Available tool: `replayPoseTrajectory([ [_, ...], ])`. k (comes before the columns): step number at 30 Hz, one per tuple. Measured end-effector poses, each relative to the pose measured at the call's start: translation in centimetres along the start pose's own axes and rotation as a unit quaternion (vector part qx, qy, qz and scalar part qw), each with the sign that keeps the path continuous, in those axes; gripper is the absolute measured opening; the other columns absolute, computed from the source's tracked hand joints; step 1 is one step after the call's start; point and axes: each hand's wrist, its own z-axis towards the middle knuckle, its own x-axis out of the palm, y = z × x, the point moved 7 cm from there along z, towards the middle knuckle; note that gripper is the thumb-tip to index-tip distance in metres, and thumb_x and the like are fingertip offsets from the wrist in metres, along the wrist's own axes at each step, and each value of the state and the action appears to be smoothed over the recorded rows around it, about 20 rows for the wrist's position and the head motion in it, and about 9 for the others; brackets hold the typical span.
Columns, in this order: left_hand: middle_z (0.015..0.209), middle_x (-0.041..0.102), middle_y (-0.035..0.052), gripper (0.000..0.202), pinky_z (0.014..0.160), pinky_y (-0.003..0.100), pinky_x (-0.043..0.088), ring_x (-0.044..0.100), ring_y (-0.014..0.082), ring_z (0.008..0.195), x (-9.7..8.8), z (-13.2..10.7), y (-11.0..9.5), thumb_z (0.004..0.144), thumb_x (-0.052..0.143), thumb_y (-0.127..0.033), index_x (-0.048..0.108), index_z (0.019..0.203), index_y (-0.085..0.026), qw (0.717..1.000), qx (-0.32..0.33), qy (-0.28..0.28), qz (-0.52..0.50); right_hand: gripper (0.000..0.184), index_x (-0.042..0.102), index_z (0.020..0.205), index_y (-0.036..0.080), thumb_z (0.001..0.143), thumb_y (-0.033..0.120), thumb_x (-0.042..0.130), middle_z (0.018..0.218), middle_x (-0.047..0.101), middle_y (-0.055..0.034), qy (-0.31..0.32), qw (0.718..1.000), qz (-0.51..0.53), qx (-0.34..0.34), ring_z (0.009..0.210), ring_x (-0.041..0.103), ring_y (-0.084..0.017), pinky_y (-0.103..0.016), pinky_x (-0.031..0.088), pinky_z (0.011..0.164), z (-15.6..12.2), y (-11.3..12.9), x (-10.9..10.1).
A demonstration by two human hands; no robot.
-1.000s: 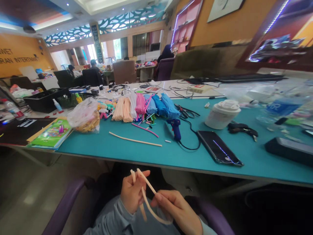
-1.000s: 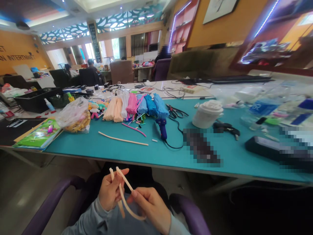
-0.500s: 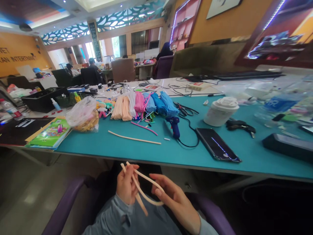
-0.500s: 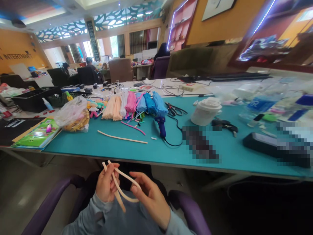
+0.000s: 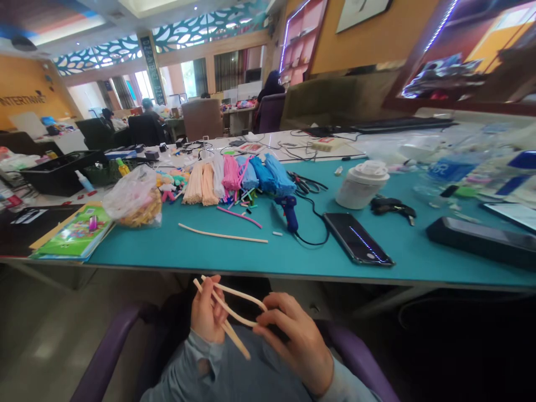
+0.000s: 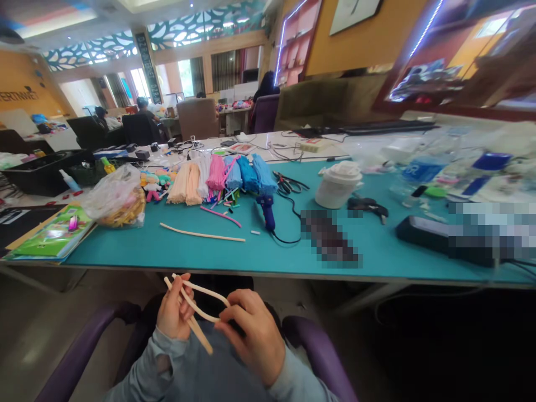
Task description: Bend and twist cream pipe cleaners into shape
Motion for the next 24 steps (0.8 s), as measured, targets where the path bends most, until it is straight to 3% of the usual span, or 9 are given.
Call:
replayPoseTrajectory([
  [6, 0.043, 0.046, -0.0077, 0.038, 0.028, 0.01, 0.016, 0.026, -0.0027, 0.028, 0.0, -0.2, 0.0, 0.049, 0.085, -0.041, 0.068, 0.067, -0.012, 0.999, 0.019, -0.012, -0.025, 0.014, 0.053, 0.077, 0.022, 0.091, 0.016, 0.052, 0.073, 0.063, -0.0032, -0.017, 0.999, 0.006, -0.033, 0.071, 0.065, -0.016, -0.032, 0.058, 0.075, 0.1, 0.2, -0.5],
  [14, 0.062, 0.067, 0.0035, 0.026, 0.027, 0.012, 0.02, 0.03, -0.0025, 0.029, -0.1, -0.3, -0.2, 0.059, 0.08, -0.032, 0.072, 0.074, -0.012, 0.997, 0.047, -0.039, -0.042, 0.018, 0.051, 0.082, 0.022, 0.091, 0.008, 0.045, 0.071, 0.065, -0.001, 0.0, 0.998, 0.041, -0.046, 0.065, 0.066, -0.013, -0.031, 0.06, 0.079, 0.3, -0.1, -0.1],
  [22, 0.062, 0.069, 0.0059, 0.013, 0.026, 0.009, 0.02, 0.029, -0.0031, 0.027, 0.2, -0.9, -0.3, 0.073, 0.071, -0.026, 0.073, 0.075, -0.013, 0.996, 0.01, -0.065, -0.052, 0.004, 0.054, 0.094, 0.023, 0.093, 0.021, 0.051, 0.073, 0.069, -0.0022, -0.005, 1.0, -0.001, -0.019, 0.076, 0.07, -0.018, -0.031, 0.06, 0.074, -0.2, -0.7, -0.2],
  [24, 0.062, 0.069, 0.006, 0.013, 0.026, 0.009, 0.021, 0.03, -0.0033, 0.027, 0.1, -1.0, -0.4, 0.078, 0.066, -0.023, 0.073, 0.075, -0.013, 0.996, -0.001, -0.073, -0.054, 0.012, 0.055, 0.103, 0.021, 0.093, 0.027, 0.052, 0.073, 0.07, -0.0029, -0.014, 0.999, -0.023, -0.016, 0.074, 0.07, -0.019, -0.034, 0.059, 0.076, -0.2, -0.8, -0.4],
])
